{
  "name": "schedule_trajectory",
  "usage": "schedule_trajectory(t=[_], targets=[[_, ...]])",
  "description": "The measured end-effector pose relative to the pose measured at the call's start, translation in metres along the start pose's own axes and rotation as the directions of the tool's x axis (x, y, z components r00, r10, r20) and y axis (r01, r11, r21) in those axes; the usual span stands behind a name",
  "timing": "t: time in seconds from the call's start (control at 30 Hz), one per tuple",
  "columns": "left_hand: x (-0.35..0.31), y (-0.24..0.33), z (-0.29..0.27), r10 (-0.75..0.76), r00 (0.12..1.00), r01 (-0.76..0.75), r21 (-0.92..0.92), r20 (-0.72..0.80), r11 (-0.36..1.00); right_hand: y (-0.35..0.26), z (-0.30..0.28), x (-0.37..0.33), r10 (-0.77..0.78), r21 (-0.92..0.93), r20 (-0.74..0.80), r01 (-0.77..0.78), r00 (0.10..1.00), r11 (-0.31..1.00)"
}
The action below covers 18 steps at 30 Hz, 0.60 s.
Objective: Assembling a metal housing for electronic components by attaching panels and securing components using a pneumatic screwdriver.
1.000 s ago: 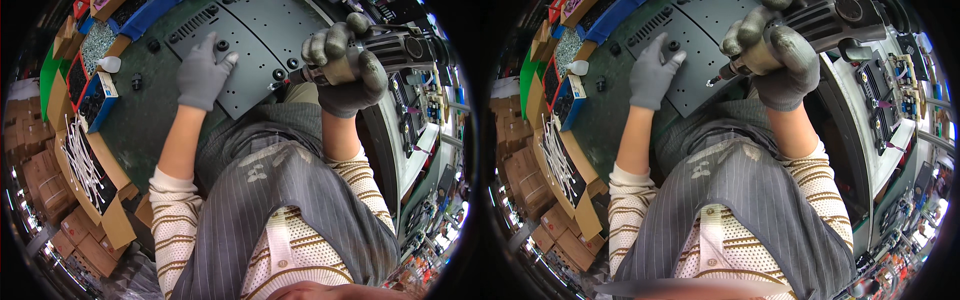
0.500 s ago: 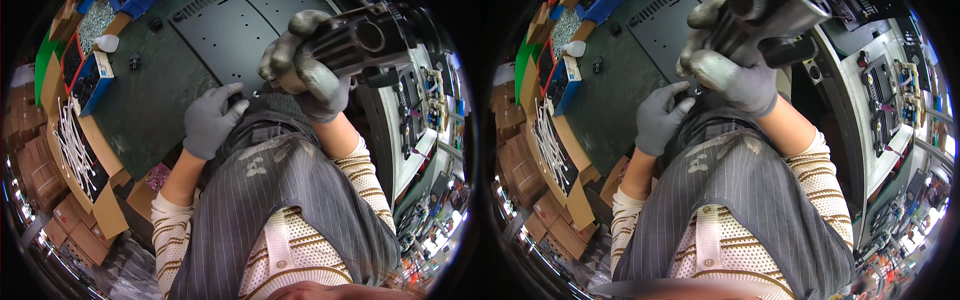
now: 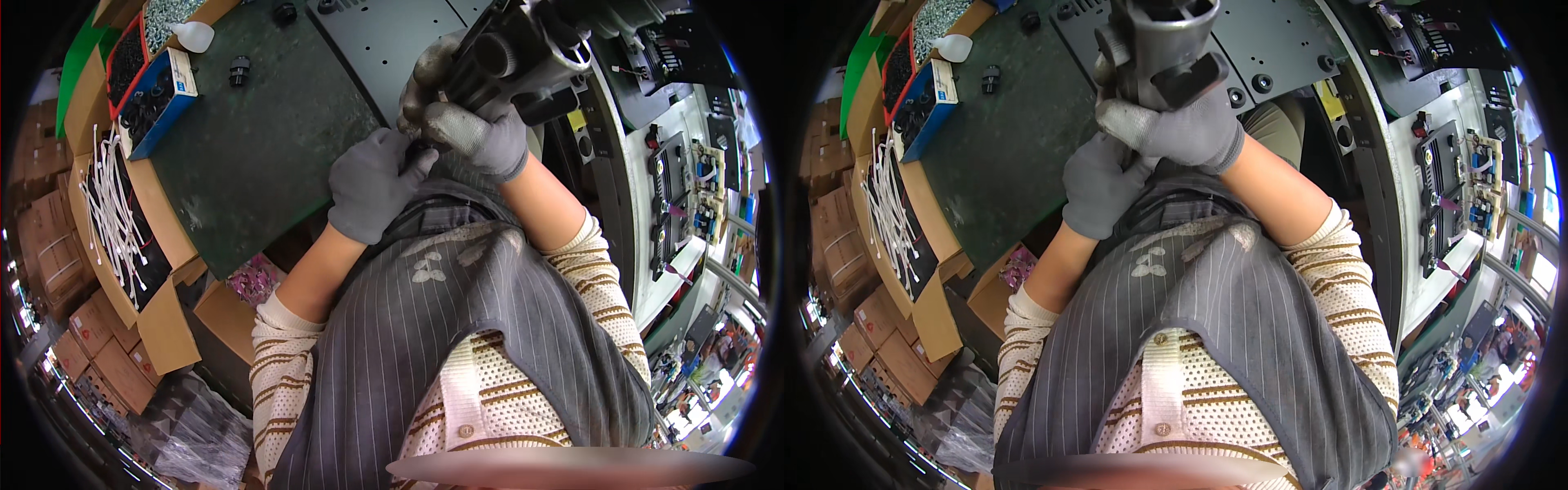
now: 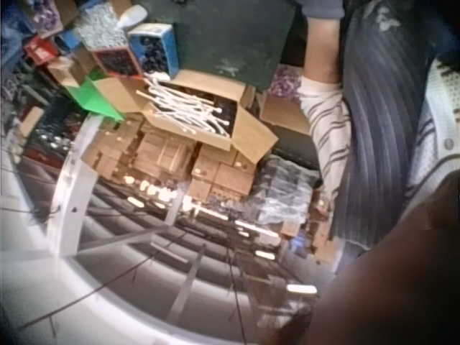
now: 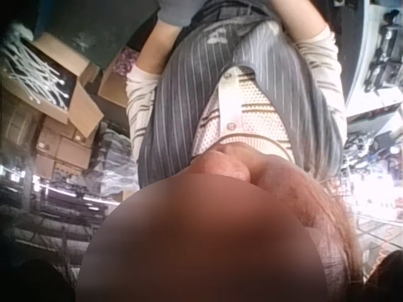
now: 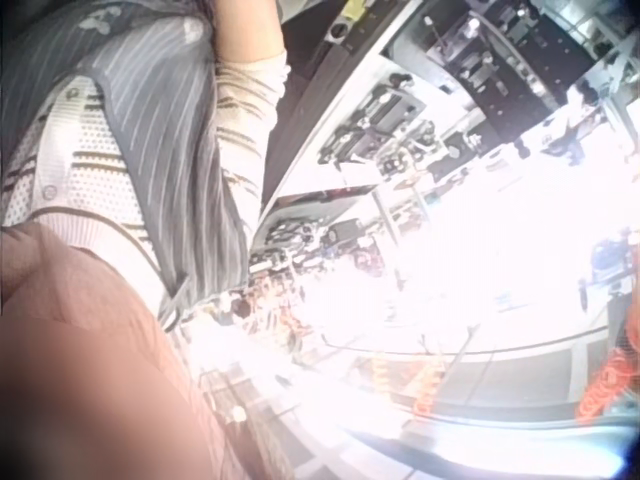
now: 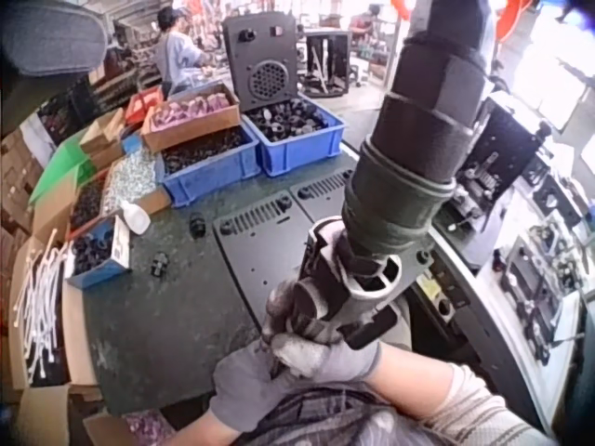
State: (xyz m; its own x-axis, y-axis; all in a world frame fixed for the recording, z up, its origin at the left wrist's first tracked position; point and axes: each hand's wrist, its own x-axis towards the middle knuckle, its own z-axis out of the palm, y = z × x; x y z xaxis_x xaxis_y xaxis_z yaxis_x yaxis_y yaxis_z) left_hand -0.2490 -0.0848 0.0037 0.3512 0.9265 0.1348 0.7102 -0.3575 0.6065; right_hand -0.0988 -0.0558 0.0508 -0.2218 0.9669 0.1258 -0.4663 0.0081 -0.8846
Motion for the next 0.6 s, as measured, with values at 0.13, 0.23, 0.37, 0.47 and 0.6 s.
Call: schedule_trajectory(t=[0.13,0.23,0.37,0.47,0.6], targets=[[-0.003,0.002,-0.001,-0.059,0.997,0.058,0.015,0.052,0.998,-0.001,0.0,0.002,-0.024,0.043,0.07,0.021,0.997,0.999],[-0.003,0.002,-0.001,-0.054,0.995,0.05,0.049,0.079,0.998,-0.005,0.002,0.006,0.031,-0.152,0.086,-0.018,0.996,0.988],[0.005,0.004,-0.011,-0.077,0.978,0.047,0.154,0.196,0.987,-0.019,0.004,0.007,-0.064,-0.166,0.125,0.085,0.99,0.982],[0.018,0.013,-0.03,0.142,0.988,-0.129,-0.19,0.055,0.973,-0.036,0.007,-0.002,-0.071,-0.181,0.139,0.096,0.988,0.979],[0.029,0.038,-0.055,0.095,0.994,-0.108,-0.454,-0.053,0.885,-0.045,0.015,0.001,-0.195,0.066,0.208,0.185,0.959,0.98]])
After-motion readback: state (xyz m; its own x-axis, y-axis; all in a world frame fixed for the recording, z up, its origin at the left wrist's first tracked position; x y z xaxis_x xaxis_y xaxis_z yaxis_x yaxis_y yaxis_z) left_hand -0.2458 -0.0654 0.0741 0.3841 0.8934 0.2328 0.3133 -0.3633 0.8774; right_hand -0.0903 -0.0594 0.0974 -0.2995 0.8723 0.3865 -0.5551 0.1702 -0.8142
